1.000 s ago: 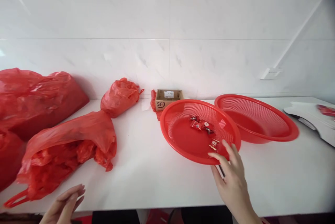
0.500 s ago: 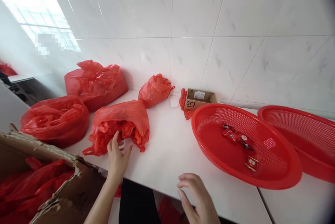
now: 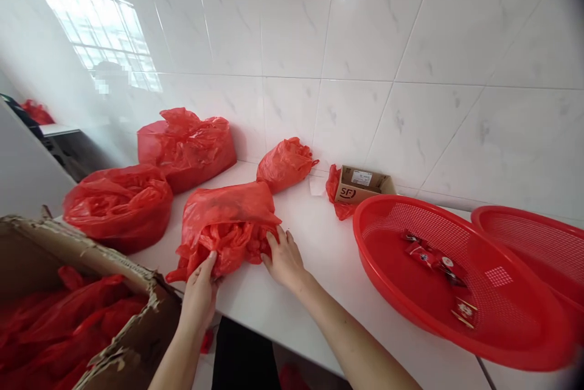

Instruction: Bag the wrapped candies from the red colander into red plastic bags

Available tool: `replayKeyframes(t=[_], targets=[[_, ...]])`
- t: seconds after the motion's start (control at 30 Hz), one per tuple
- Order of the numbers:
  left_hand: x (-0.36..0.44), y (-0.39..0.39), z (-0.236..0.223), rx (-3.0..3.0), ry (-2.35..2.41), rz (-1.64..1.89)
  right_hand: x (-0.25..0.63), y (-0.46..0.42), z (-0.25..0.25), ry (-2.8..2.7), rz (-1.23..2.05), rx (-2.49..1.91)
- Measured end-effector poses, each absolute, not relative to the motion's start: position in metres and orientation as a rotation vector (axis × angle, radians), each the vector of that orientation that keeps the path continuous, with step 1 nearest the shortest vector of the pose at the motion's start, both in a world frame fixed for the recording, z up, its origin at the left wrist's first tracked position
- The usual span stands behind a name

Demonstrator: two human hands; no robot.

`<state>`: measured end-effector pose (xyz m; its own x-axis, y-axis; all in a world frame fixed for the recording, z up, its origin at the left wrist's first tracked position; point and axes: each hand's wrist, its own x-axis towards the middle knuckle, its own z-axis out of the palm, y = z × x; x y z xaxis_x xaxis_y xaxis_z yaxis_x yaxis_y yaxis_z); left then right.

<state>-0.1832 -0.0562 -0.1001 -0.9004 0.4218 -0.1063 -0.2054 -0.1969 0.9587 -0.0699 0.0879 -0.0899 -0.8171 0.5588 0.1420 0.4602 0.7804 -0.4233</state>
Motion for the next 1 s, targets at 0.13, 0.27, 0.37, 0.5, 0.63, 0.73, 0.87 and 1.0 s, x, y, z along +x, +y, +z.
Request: replayKeyframes(t=[0.13, 0.27, 0.37, 0.5, 0.63, 0.73, 0.87, 1.0], targets=[[-0.184, -0.067, -0.098, 0.061, 1.33, 2.196, -0.092, 0.101, -0.097, -2.723, 0.459, -0.842], [-0.186, -0.082, -0.094, -0.063, 1.077, 2.273, -0.107, 0.12, -0.099, -2.673, 0.455, -0.992], [-0.181, -0.095, -0.098, -0.215, 0.843, 2.248, -0.11, 0.138, -0.099, -2.635, 0.481, -1.081], [-0.169, -0.105, -0.109, -0.302, 0.745, 2.234, -0.101, 0.154, -0.096, -2.599, 0.611, -1.07], [-0.164, -0.109, -0.117, -0.308, 0.758, 2.221, -0.073, 0.154, -0.089, -2.518, 0.715, -0.976], [-0.165, -0.112, -0.123, -0.386, 0.815, 2.191, -0.045, 0.134, -0.083, -2.392, 0.699, -0.92], [-0.167, -0.117, -0.135, -0.366, 0.937, 2.134, -0.02, 0.086, -0.09, -2.201, 0.676, -0.563], [-0.157, -0.129, -0.144, -0.083, 1.262, 2.111, -0.017, 0.059, -0.115, -2.449, 0.607, -0.459]])
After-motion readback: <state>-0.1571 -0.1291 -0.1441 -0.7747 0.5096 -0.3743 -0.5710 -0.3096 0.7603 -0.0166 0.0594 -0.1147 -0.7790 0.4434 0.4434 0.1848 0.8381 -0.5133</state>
